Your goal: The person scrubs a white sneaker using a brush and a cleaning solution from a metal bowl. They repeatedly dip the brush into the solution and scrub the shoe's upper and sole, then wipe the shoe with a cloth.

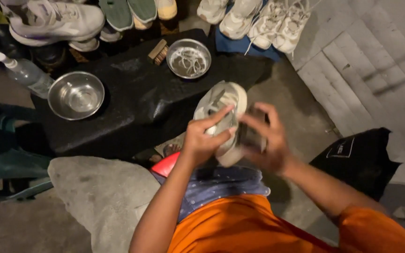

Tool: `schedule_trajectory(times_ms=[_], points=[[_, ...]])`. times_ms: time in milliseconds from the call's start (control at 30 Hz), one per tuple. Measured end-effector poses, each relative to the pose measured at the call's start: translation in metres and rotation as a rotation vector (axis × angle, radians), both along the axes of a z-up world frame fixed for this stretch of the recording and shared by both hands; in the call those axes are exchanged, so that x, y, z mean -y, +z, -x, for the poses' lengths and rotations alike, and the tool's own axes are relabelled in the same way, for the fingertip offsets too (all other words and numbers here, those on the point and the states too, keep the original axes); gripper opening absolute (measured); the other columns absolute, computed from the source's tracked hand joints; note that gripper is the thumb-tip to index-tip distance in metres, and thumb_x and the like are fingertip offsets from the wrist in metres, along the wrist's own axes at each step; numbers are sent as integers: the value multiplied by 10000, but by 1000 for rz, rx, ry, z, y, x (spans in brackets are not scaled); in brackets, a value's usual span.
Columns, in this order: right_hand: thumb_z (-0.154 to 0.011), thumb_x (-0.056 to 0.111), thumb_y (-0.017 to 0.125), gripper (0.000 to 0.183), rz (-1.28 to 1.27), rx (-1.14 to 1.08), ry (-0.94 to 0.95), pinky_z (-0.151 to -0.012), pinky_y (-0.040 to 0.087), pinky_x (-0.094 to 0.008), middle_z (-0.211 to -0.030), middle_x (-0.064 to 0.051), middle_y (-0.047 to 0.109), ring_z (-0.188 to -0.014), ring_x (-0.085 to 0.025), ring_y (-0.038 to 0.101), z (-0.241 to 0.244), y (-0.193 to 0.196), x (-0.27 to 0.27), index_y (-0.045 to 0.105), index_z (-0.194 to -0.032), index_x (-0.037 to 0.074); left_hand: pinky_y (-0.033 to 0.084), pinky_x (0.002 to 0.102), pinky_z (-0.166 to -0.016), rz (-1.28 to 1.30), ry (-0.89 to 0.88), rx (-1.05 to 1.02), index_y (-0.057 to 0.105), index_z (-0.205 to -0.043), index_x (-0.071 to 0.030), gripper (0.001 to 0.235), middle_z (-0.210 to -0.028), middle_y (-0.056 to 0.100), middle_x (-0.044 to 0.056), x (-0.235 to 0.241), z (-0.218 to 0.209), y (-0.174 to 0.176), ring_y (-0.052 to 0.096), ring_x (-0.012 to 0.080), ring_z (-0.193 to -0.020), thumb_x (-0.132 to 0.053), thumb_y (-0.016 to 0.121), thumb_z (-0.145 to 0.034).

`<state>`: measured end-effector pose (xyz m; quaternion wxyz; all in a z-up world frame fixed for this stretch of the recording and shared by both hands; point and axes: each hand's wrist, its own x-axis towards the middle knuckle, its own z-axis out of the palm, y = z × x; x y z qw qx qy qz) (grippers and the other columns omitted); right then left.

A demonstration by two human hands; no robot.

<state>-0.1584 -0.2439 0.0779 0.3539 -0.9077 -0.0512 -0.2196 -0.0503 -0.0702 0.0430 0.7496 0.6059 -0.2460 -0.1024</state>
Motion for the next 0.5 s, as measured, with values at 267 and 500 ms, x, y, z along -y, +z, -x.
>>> schedule_trajectory(times_ms=[267, 500], points=[[-777, 657, 723, 773, -8, 20, -13, -1080, 432, -533, -1420, -274, 445, -1241, -472, 565, 7, -46, 7, 668, -1381, 178, 581, 426, -917, -273, 102, 163, 714, -1244, -308, 444, -1083, 770, 86, -5, 12, 20, 707, 310, -1049, -127, 697, -839], [-759, 625, 784, 821, -67, 105, 73, -1126, 393, -540, -1469, -279, 397, -1299, -460, 526, -12, -89, 17, 641, -1419, 158, 574, 481, -866, -435, 154, 206, 715, -1267, -287, 436, -1035, 771, 140, 16, 0, 0, 716, 375, -973, -145, 621, -865]])
